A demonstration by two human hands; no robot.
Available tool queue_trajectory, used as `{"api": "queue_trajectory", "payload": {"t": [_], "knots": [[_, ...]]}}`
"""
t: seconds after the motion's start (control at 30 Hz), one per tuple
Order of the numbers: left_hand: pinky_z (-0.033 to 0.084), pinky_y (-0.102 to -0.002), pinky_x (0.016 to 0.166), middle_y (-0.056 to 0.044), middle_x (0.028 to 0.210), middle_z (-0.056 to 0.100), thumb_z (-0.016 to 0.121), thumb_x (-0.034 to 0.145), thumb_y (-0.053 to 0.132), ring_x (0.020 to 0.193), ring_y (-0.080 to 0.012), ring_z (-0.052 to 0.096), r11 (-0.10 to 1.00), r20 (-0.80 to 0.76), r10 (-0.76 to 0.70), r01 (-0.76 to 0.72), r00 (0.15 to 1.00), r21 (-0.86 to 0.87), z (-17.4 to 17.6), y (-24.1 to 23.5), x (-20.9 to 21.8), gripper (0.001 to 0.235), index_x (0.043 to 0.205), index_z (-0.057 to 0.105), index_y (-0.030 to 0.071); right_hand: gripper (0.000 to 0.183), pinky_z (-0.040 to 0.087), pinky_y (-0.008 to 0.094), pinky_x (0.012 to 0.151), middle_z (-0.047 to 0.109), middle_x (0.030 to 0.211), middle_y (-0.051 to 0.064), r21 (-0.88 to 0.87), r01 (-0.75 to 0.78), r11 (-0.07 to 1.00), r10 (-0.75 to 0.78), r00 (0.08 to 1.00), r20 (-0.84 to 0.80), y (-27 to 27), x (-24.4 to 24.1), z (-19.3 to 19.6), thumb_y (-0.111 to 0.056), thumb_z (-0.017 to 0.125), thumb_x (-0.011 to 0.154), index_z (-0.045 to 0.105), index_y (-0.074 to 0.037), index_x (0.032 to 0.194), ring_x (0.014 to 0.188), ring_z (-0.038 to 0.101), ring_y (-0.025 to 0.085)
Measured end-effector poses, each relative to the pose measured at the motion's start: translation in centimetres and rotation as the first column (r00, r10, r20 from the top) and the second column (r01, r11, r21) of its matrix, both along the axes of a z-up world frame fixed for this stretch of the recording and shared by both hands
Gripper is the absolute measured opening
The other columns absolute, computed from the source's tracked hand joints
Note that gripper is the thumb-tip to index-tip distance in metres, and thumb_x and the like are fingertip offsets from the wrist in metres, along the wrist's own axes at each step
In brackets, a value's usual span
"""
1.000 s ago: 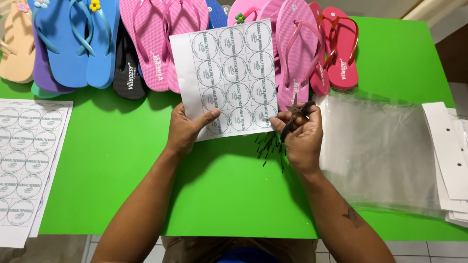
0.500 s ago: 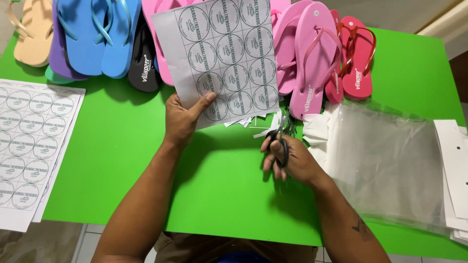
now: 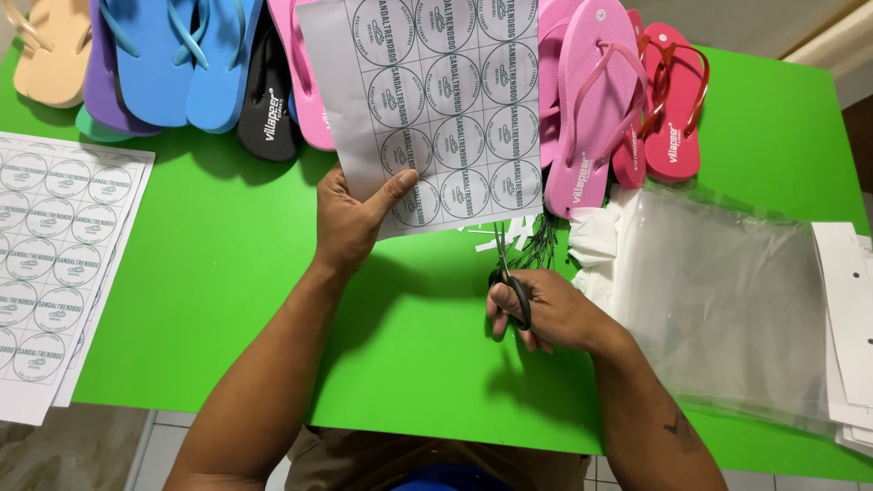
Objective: Using scissors to manually cut circular labels from a printed sheet on a green work surface.
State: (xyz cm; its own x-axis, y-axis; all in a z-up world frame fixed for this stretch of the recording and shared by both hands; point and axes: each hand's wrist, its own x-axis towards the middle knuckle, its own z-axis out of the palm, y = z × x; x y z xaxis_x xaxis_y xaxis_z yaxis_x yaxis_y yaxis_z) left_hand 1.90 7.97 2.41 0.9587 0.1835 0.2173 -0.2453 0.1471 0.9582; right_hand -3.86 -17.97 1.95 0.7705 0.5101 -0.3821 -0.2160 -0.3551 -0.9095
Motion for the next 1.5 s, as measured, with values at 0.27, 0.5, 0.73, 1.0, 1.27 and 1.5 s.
{"api": "queue_trajectory", "payload": {"t": [0.27,0.5,0.73,1.0,1.27,1.5], "knots": [[0.058,-0.03,0.076,-0.011,0.079,0.075,0.09,0.084,0.021,0.073,-0.0114,0.069,0.994,-0.054,-0.04,0.045,0.998,0.103,1.1,-0.6,-0.3,0.026,0.091,0.07,0.006,0.051,0.044,0.03,0.022,0.075,0.065,0.024,0.036,0.054,0.998,-0.053,0.999,-0.012,0.2,0.1,-0.8,-0.043,0.058,0.101,0.07,0.001,0.081,0.031,0.06,0.023],[0.057,-0.029,0.076,-0.011,0.078,0.075,0.09,0.085,0.022,0.073,-0.011,0.069,0.988,-0.062,-0.055,0.064,0.997,0.143,0.9,-0.6,-0.3,0.026,0.091,0.07,0.006,0.051,0.042,0.029,0.021,0.075,0.064,0.024,0.048,0.082,0.995,-0.082,0.997,-0.014,0.2,0.2,-1.1,-0.043,0.059,0.101,0.071,0.003,0.08,0.031,0.06,0.023],[0.057,-0.03,0.076,-0.012,0.079,0.075,0.09,0.085,0.024,0.074,-0.0121,0.068,0.985,-0.072,-0.067,0.077,0.995,0.151,0.6,-0.7,-0.4,0.028,0.093,0.07,0.006,0.053,0.041,0.029,0.022,0.074,0.062,0.025,0.038,0.099,0.994,-0.099,0.995,-0.022,0.3,0.1,-0.9,-0.044,0.06,0.1,0.07,0.003,0.078,0.029,0.057,0.023],[0.057,-0.029,0.075,-0.011,0.078,0.075,0.089,0.086,0.023,0.073,-0.0117,0.068,0.985,-0.087,-0.077,0.09,0.993,0.15,0.7,-0.6,-0.4,0.026,0.092,0.07,0.006,0.053,0.041,0.029,0.023,0.074,0.061,0.024,0.039,0.109,0.993,-0.108,0.994,-0.029,0.3,0.1,-1.2,-0.044,0.06,0.101,0.07,0.003,0.078,0.028,0.057,0.023],[0.058,-0.029,0.075,-0.012,0.079,0.075,0.089,0.085,0.023,0.073,-0.0122,0.069,0.986,-0.101,-0.072,0.086,0.992,0.143,0.7,-0.6,-0.4,0.028,0.092,0.069,0.005,0.053,0.041,0.028,0.023,0.073,0.06,0.023,0.039,0.107,0.993,-0.107,0.994,-0.019,0.4,0.2,-0.9,-0.044,0.06,0.101,0.07,0.002,0.077,0.029,0.058,0.023],[0.057,-0.028,0.073,-0.011,0.077,0.074,0.089,0.085,0.021,0.072,-0.0109,0.068,0.988,-0.059,-0.065,0.072,0.996,0.138,0.9,-0.6,-0.4,0.026,0.091,0.07,0.005,0.054,0.041,0.027,0.024,0.071,0.057,0.021,0.024,0.118,0.993,-0.117,0.993,-0.014,0.5,0.2,-1.0,-0.046,0.061,0.101,0.07,0.002,0.076,0.033,0.06,0.022]]}}
